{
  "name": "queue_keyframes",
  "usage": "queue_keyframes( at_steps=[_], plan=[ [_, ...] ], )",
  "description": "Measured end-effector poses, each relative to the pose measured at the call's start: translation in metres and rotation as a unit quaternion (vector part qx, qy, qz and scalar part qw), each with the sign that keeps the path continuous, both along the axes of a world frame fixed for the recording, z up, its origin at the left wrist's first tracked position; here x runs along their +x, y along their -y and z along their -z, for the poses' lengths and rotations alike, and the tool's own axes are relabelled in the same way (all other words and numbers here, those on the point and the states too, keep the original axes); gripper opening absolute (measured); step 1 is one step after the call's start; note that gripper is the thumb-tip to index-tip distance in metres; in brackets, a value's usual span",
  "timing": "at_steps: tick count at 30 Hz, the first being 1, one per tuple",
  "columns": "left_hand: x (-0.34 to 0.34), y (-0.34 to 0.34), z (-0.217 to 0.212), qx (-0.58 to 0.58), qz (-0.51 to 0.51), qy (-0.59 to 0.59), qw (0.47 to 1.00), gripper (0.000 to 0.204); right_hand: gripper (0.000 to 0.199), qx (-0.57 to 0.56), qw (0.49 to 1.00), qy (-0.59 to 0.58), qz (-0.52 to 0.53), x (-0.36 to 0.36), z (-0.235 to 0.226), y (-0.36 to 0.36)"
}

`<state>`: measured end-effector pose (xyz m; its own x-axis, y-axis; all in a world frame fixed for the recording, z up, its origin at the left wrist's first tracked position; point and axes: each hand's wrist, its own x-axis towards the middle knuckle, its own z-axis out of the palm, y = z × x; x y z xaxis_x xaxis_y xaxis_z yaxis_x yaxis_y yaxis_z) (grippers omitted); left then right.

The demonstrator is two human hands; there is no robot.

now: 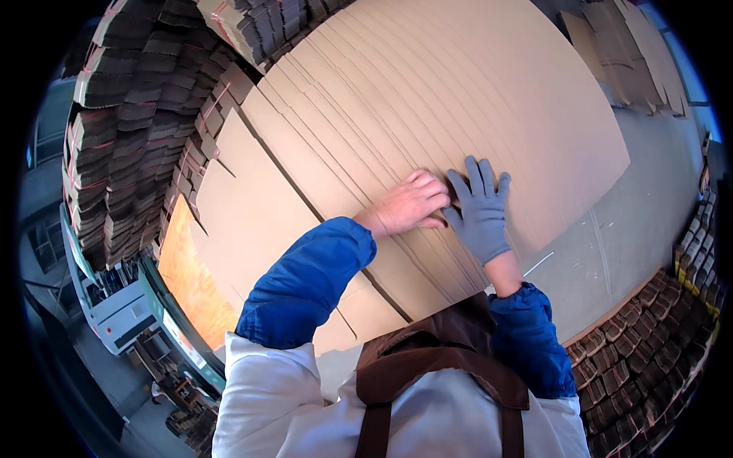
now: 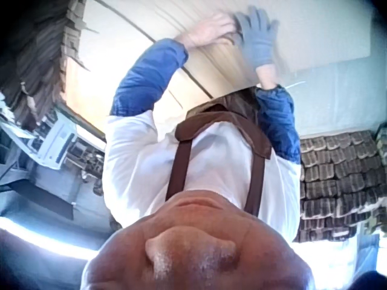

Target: The person aligns and smooths a large corrugated cardboard sheet on a work surface. They then retrieve a container of white paste and use a brush to apply the substance in a grid pattern across the cardboard surface.

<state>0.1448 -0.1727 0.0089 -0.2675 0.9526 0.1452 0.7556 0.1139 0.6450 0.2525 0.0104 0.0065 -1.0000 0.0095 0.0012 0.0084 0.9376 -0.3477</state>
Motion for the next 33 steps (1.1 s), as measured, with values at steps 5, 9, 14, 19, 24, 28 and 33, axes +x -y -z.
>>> queue_keyframes(
  at_steps=[5, 9, 14, 19, 24, 28, 33],
  plan=[
    [-0.020, 0.021, -0.004, -0.036, -0.099, -0.069, 0.992, 0.038, 0.069, -0.003, 1.000, 0.013, -0.012, -0.007, -0.002, 0.000],
    [-0.033, 0.028, 0.003, -0.046, -0.099, -0.073, 0.991, 0.036, 0.069, -0.008, 1.000, 0.014, -0.016, -0.006, 0.002, -0.002],
    [-0.035, 0.027, 0.001, -0.039, -0.092, -0.073, 0.992, 0.035, 0.070, -0.015, 0.999, 0.024, -0.018, -0.005, 0.001, -0.002],
    [-0.037, 0.027, 0.000, -0.040, -0.086, -0.070, 0.993, 0.035, 0.071, -0.015, 0.999, 0.021, -0.019, -0.005, 0.003, -0.003],
    [-0.036, 0.030, 0.001, -0.046, -0.086, -0.062, 0.993, 0.037, 0.072, -0.019, 0.999, 0.020, -0.017, -0.004, 0.004, -0.003],
    [-0.034, 0.034, 0.001, -0.040, -0.090, -0.060, 0.993, 0.037, 0.072, -0.024, 0.999, 0.016, -0.017, -0.004, 0.004, -0.003],
    [-0.031, 0.037, 0.004, -0.037, -0.094, -0.054, 0.993, 0.038, 0.071, -0.026, 0.999, 0.014, -0.016, -0.003, 0.005, -0.004]
  ],
)
